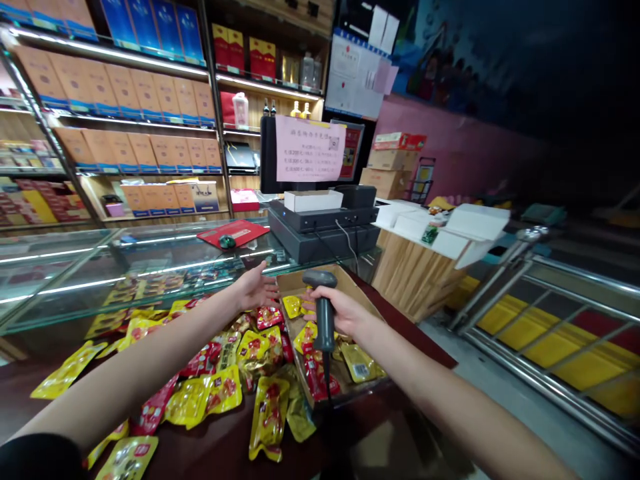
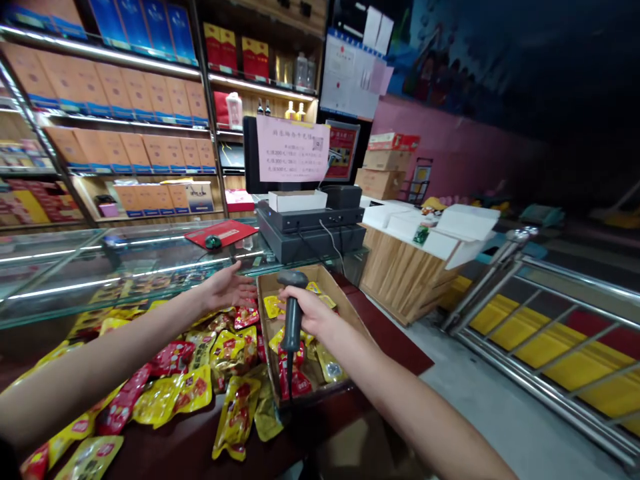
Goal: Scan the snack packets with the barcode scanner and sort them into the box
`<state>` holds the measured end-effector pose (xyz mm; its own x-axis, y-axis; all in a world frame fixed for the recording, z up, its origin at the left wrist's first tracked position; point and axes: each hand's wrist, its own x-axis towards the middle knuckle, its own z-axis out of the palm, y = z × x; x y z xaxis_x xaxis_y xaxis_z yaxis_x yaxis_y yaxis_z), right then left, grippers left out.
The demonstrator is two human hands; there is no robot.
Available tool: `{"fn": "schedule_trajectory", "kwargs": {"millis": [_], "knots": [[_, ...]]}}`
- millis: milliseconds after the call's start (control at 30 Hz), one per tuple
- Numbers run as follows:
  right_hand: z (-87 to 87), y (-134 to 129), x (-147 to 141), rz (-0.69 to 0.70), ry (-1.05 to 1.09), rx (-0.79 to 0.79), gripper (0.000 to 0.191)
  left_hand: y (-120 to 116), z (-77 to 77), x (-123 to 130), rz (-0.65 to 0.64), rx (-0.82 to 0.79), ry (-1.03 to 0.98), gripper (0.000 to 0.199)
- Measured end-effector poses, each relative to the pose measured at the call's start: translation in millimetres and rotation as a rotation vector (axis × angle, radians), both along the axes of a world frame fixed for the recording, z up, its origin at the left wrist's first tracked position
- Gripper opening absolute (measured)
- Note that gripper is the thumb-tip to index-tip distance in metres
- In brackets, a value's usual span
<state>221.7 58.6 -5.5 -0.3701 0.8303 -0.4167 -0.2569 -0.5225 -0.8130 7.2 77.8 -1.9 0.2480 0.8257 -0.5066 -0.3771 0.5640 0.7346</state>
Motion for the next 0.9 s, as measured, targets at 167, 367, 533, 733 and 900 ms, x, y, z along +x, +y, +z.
{"fn": "schedule_trajectory", "kwargs": {"millis": [167, 367, 533, 733, 900], "knots": [[-10.7, -37, -33, 0.144, 0.092, -0.061, 0.012, -65, -8.9, -36, 0.04, -0.016, -0.075, 0.056], [-32.0, -85, -61, 0.242, 0.067, -0.097, 0.016, -155, -33.7, -76, 0.189, -0.008, -0.177, 0.054], [-59.0, -135, -47, 0.143, -0.058, -0.03, 0.028, -209, -72.1, -73, 0.157, -0.065, -0.225, 0.056], [-81.1, -191, -21, -0.061, -0.174, -0.111, 0.038, -235, -100.9, -38, 0.081, 0.005, -0.32, 0.058], [-93.2, -204, -31, -0.135, -0.134, -0.082, 0.039, -240, -116.7, -15, 0.126, 0.064, -0.264, 0.054]]}}
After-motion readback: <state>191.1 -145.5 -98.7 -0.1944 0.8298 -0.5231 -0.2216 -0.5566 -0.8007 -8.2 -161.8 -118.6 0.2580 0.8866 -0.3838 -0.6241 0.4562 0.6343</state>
